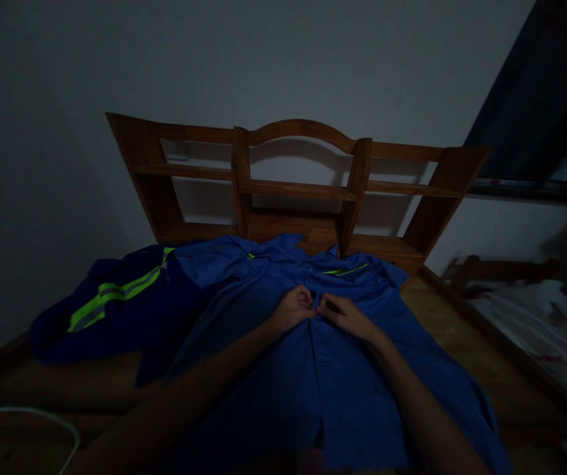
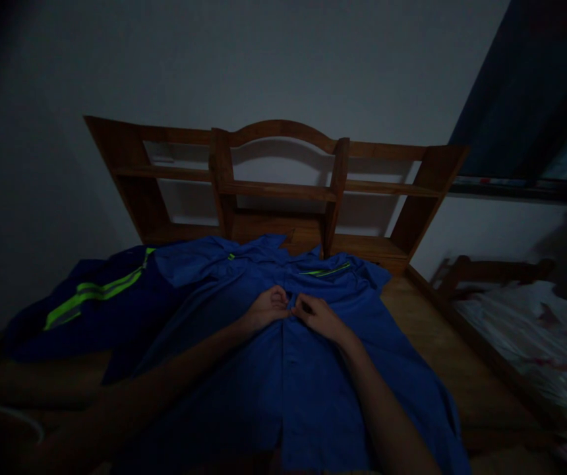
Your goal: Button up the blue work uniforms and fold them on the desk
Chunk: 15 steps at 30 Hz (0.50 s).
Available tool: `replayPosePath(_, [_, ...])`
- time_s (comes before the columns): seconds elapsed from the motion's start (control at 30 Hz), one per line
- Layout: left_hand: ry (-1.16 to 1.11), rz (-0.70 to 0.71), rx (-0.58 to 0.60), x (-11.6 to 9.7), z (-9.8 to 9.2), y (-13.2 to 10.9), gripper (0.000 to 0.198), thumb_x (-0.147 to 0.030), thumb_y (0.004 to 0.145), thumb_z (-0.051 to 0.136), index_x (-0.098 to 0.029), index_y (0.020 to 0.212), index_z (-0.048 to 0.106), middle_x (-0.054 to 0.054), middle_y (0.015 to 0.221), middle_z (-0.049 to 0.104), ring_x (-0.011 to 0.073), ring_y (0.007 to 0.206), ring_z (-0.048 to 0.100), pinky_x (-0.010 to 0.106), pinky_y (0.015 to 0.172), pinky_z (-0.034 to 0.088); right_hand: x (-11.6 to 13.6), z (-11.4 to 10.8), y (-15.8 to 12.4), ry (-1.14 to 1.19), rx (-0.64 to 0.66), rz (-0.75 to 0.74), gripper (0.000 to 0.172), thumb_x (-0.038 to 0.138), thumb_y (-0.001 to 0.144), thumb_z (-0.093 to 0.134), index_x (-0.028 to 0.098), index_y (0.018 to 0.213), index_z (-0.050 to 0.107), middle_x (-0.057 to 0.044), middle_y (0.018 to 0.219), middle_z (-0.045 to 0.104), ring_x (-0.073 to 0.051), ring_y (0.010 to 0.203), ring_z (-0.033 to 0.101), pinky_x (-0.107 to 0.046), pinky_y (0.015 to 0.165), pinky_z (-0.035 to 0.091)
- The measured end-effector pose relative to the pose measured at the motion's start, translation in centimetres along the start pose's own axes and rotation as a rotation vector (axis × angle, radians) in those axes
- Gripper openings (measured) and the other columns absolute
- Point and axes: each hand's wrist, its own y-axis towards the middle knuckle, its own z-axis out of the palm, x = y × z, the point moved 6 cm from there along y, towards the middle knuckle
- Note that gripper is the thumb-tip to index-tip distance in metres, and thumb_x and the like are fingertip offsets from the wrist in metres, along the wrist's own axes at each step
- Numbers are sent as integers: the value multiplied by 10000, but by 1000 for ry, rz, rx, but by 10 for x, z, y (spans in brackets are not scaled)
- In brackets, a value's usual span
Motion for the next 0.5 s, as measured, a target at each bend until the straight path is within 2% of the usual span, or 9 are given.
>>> replayPosePath(0.13, [22, 12, 31, -2, 2, -1, 360, -147, 528, 719, -162, 747, 433, -60, 639, 506, 60, 548, 487, 196, 557, 364, 0, -2, 0, 39, -16, 0, 276, 415, 888, 447, 179, 766, 523, 39, 667, 477, -97, 621, 437, -210, 573, 311])
replayPosePath(0.27, [81, 61, 53, -10, 5, -4, 326, -134, 568, 696, -169, 745, 423, -62, 662, 491, 51, 552, 474, 187, 557, 358, -6, 0, 1, 230, 6, 72, 260, 403, 862, 472, 176, 745, 521, 37, 643, 482, -100, 595, 448, -217, 568, 330])
replayPosePath(0.43, [348, 257, 65, -30, 10, -12, 184, -138, 688, 616, -180, 821, 496, -26, 768, 536, 75, 655, 522, 193, 611, 399, -16, 2, 5, 444, 49, 150, 230, 364, 796, 540, 168, 680, 508, 28, 600, 500, -101, 546, 460, -230, 556, 346])
replayPosePath(0.5, [405, 298, 61, -31, 11, -12, 191, -134, 706, 608, -186, 871, 525, -12, 797, 557, 93, 720, 545, 204, 660, 419, -20, 3, 7, 489, 46, 173, 226, 370, 780, 551, 170, 684, 513, 25, 597, 511, -101, 535, 464, -233, 553, 352])
